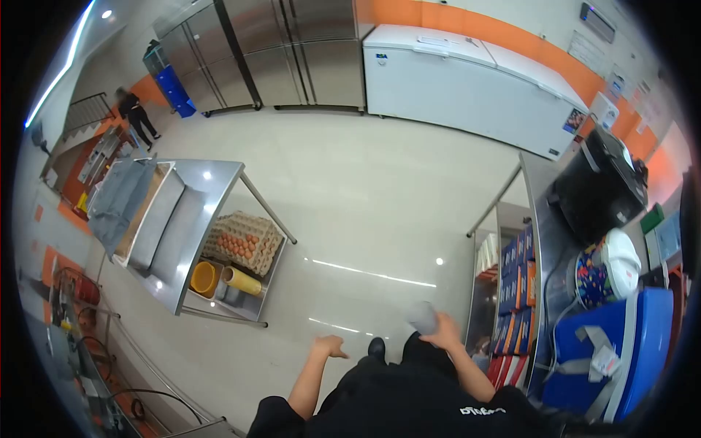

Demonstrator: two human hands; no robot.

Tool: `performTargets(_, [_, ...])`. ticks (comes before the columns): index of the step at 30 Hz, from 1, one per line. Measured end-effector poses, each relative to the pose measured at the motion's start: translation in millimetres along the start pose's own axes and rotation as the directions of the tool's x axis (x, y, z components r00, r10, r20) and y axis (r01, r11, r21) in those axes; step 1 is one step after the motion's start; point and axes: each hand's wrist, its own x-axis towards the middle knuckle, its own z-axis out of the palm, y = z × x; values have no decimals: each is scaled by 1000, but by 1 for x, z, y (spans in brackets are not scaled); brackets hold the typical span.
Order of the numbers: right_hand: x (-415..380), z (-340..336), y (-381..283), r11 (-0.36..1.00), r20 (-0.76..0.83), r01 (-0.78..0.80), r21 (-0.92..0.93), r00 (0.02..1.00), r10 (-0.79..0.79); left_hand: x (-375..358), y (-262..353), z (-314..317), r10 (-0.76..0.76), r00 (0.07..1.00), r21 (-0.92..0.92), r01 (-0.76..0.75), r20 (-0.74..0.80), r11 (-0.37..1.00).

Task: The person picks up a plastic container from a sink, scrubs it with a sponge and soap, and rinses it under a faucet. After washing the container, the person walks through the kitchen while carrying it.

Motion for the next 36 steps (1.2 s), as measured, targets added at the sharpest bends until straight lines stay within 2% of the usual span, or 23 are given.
performTargets(1, [-2, -8, 13, 986, 8, -168, 20, 986, 167, 11, -2, 0, -17, 1000, -12, 17, -13, 1000])
performTargets(2, [-7, -8, 30, 968, -67, -249, -15, 967, 247, 25, -4, 4, 65, 974, -354, -141, -217, 925])
performTargets(3, [-11, -2, 52, 913, -58, -398, 87, 913, 404, 36, -4, 3, 58, 899, -603, -339, -435, 722])
performTargets(5, [-25, 58, 139, 833, -157, -512, 210, 823, 546, 53, 1, -10, 60, 853, -519, -370, -519, 770])
performTargets(6, [-35, 43, 128, 813, -164, -540, 217, 801, 576, 65, 3, -17, 47, 877, -485, -308, -479, 818])
performTargets(7, [-49, 78, 195, 955, 56, -255, -151, 962, 266, 79, 6, -23, 28, 899, -451, -246, -437, 858])
performTargets(8, [-63, 115, 263, 916, 267, 185, -356, 959, -90, 101, 6, -23, 27, 909, -474, -242, -416, 847])
performTargets(9, [-62, 100, 251, 934, 232, -232, -270, 926, 298, 125, 7, -18, 33, 918, -492, -242, -394, 836])
performTargets(10, [-51, 93, 237, 840, 186, -519, -157, 820, 542, 144, 12, -14, -5, 915, -510, -220, -403, 831])
performTargets(12, [-13, 79, 231, 748, 145, -660, -70, 735, 662, 171, 29, -6, 47, 962, -677, -223, -268, 701])
performTargets(14, [33, 79, 242, 720, 101, -694, 0, 716, 691, 186, 50, -10, 155, 985, -478, -173, -76, 861])
performTargets(15, [58, 83, 251, 716, 56, -697, 45, 717, 695, 195, 60, -11, 175, 984, -393, -177, -43, 902])
performTargets(17, [117, 88, 262, 715, -93, -672, 190, 713, 695, 206, 77, -27, 224, 973, -390, -225, -48, 893])
performTargets(18, [142, 62, 262, 779, 0, -623, 74, 781, 624, 209, 82, -37, 219, 975, -389, -218, -42, 895])
performTargets(19, [169, -17, 200, 840, 94, -542, -25, 835, 542, 210, 86, -48, 175, 976, -451, -214, -127, 866])
performTargets(20, [198, -36, 188, 848, 84, -528, -40, 844, 529, 212, 91, -57, 124, 970, -515, -217, -208, 829])
performTargets(21, [220, -50, 186, 857, 73, -512, -59, 854, 515, 215, 94, -65, 120, 972, -524, -212, -203, 825])
performTargets(23, [270, -63, 189, 875, 12, -483, -36, 875, 483, 229, 96, -83, -14, 956, -654, -189, -292, 733])
performTargets(26, [329, -86, 177, 907, -7, -412, 85, 910, 414, 239, 101, -107, -89, 939, -714, -189, -333, 675])
performTargets(28, [349, -89, 166, 914, -27, -370, 166, 925, 379, 244, 102, -115, -127, 923, -699, -179, -363, 693])
performTargets(32, [357, -69, 159, 928, 0, -343, 146, 938, 347, 247, 107, -124, -171, 910, -711, -166, -377, 683])
performTargets(35, [338, -50, 159, 926, 83, -346, 149, 938, 337, 251, 107, -141, -262, 851, -678, -140, -455, 722])
performTargets(36, [331, -50, 159, 941, 140, -327, 91, 939, 313, 257, 105, -149, -268, 829, -726, -218, -491, 653])
